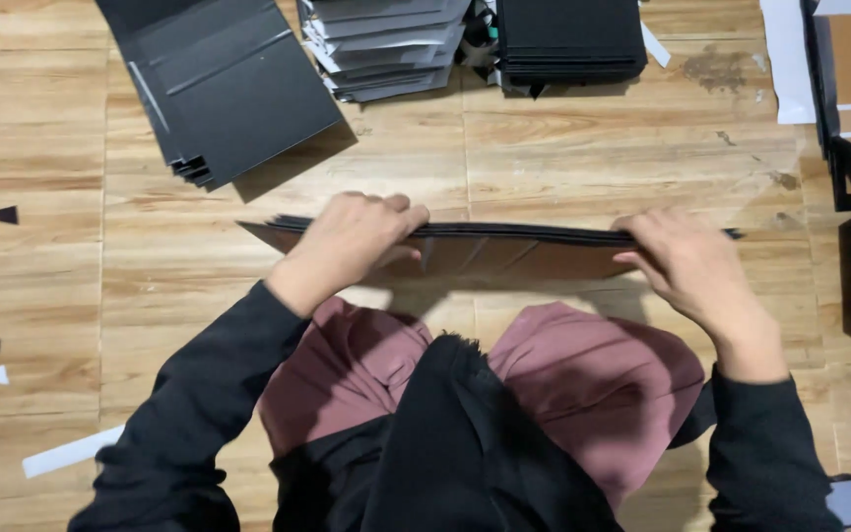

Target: Using a hand tool to press and smooth the folds of cardboard folder covers to ensure they are flat and well-defined.

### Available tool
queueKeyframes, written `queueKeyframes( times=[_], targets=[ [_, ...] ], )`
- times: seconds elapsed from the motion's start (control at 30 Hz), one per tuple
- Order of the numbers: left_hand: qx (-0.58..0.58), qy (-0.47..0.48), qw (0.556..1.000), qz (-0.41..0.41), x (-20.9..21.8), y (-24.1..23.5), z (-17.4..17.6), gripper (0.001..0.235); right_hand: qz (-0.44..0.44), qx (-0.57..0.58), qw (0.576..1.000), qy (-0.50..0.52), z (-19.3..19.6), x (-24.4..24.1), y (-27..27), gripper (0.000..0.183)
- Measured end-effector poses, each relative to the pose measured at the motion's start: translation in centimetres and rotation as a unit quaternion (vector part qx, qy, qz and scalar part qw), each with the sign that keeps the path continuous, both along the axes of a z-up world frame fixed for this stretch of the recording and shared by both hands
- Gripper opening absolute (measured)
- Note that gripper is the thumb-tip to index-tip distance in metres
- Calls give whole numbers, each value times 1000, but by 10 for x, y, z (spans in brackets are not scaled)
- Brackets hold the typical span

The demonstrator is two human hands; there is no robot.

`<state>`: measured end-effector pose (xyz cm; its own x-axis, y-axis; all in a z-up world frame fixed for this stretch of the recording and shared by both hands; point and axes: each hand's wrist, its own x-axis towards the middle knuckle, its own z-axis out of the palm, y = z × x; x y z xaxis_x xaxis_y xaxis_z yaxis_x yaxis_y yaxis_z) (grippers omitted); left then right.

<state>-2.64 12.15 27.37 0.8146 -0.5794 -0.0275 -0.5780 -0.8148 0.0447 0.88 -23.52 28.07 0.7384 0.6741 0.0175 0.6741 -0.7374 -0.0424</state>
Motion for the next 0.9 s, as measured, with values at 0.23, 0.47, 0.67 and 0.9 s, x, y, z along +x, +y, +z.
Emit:
queueKeyframes(
  times=[0.23,0.47,0.67,0.9],
  targets=[
    [-16,-30,993,109,-29,41,-78,49,-10,-72,993,-97,-103,-17,13,26],
    [-317,-5,900,298,-68,128,-97,45,-127,268,955,-15,-121,3,-33,31],
    [-665,55,701,251,-53,106,-149,75,-139,683,700,158,-173,3,2,88],
    [-670,35,685,284,-47,93,-169,78,-182,637,711,236,-181,3,-22,65]
  ],
)
